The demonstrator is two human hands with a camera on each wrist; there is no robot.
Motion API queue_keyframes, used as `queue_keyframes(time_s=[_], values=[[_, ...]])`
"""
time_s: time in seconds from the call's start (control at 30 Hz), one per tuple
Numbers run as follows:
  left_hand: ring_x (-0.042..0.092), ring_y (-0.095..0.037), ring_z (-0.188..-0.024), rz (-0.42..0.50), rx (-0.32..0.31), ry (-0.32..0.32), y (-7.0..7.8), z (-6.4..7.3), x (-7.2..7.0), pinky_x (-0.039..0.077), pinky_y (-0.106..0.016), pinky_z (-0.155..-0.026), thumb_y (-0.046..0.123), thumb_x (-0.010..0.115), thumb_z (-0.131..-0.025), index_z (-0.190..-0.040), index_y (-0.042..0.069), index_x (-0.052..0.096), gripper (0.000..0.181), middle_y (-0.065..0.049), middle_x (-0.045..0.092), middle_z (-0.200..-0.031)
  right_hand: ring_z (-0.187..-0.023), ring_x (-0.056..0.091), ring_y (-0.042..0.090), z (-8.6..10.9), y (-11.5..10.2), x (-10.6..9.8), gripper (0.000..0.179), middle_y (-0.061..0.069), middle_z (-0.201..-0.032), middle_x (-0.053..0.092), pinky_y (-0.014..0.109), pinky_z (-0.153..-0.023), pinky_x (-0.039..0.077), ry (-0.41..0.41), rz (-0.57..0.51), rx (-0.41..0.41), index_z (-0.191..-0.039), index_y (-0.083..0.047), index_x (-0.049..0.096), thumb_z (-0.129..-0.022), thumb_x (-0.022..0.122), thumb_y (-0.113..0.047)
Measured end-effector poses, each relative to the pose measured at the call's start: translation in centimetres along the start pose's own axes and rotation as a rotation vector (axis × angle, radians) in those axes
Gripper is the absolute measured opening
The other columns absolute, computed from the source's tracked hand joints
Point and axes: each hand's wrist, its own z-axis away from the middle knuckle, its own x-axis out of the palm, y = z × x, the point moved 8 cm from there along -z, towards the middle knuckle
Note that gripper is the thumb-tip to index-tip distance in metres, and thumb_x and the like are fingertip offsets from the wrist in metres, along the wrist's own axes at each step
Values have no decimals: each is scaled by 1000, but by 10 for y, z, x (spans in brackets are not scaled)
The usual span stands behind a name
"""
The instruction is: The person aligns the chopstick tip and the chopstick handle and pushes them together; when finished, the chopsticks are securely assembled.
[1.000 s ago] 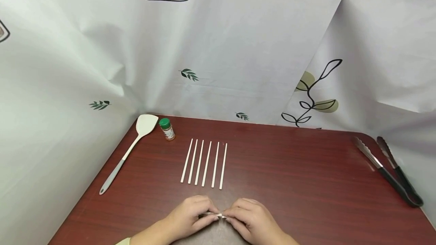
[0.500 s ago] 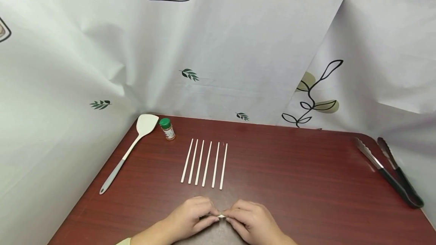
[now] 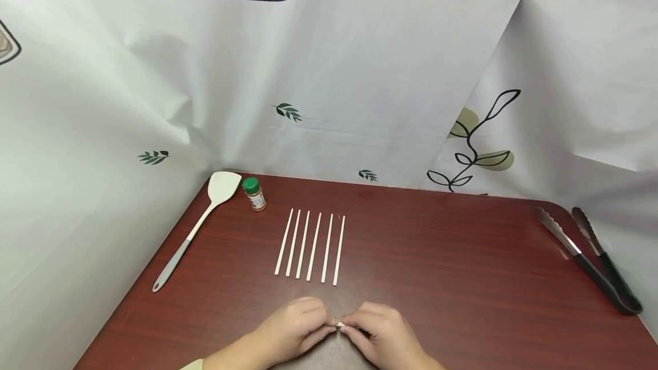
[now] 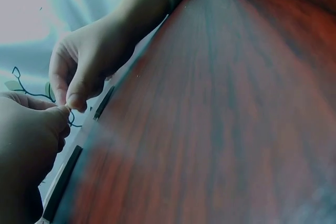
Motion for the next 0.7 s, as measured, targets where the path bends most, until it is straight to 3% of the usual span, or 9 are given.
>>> queue_keyframes(time_s=[0.37,0.7], values=[[65,-1,-87,-21,-6,-15,2,-1,2,52,-16,-89,13,79,-96,-99,15,69,10,9,66,-91,-73,58,-5,2,0,3,10,-7,-86,69,5,-65,46,-11,-11,-2,-99,-12,79,-104,72,-17],[64,-3,-85,-25,-17,8,5,-2,2,52,-15,-86,12,78,-96,-98,15,68,11,9,66,-91,-74,57,-7,1,1,1,8,-8,-87,70,6,-62,46,-14,-32,24,-100,-13,80,-103,73,-15]])
